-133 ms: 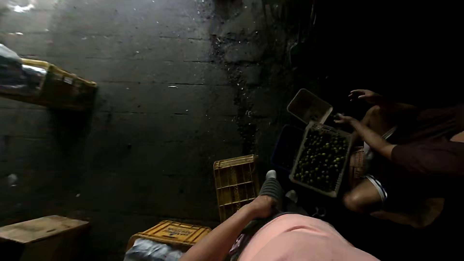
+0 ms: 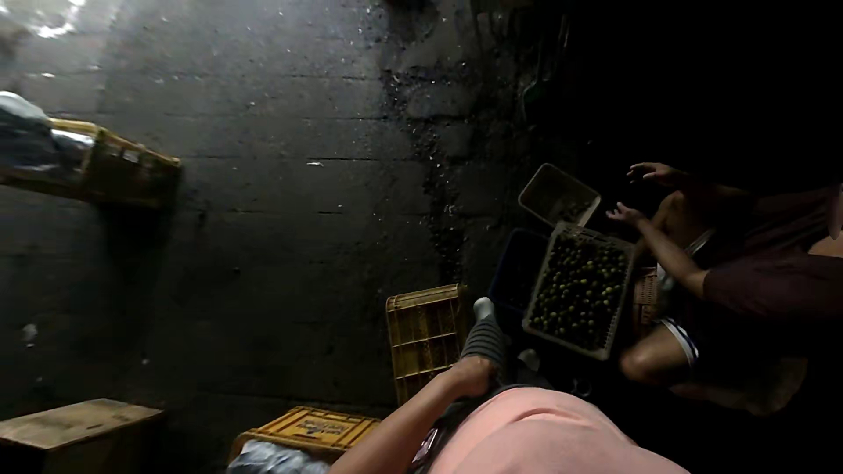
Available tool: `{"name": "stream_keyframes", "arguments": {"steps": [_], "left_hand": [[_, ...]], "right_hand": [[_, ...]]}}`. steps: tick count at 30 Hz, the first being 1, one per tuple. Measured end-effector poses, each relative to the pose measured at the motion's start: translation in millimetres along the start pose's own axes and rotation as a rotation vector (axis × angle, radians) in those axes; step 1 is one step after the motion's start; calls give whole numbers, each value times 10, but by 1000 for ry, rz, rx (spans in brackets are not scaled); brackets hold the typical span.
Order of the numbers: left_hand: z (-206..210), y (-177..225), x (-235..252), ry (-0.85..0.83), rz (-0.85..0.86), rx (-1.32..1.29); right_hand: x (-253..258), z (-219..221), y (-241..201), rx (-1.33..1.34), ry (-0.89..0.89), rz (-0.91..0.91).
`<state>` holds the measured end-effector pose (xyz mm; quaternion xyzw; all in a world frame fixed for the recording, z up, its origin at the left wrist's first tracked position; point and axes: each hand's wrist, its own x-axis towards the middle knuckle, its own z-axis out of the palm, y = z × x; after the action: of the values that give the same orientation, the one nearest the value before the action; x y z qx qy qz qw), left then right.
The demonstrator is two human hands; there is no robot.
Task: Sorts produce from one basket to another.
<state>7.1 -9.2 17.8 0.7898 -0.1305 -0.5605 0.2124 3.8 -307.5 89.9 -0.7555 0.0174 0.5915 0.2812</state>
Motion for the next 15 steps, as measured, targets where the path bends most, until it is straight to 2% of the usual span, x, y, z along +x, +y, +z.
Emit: {"name": "stream_keyframes", "arguments": {"steps": [2,3,5,6,8,9,11,12,14,15], "left_hand": [[-88,43,-16,-4,5,19],[-155,71,-23,-13,-1,33],[-284,111,-14,-21,0,67],[-360,130,-2,-26,7,79],[-553,193,23,-67,7,113],[-658,222,55,-97,11,139],[-892,265,162,-173,25,192],[-1007,268,238,-210,26,210],[-1255,201,451,-275,20,247],[-1390,160,562,-304,6,262]], "right_hand": [[-28,-53,82,-172,58,-165],[-167,-193,-96,-196,-14,-115],[-258,-281,-48,-130,39,-232],[-320,-346,-117,-84,25,-202],[-361,-547,-406,2,-99,32],[-269,-572,-349,36,-123,46],[49,-402,82,143,-25,-103],[139,-417,152,239,-62,-91],[116,-608,-55,351,-97,4],[131,-644,-68,385,-67,-66]]}}
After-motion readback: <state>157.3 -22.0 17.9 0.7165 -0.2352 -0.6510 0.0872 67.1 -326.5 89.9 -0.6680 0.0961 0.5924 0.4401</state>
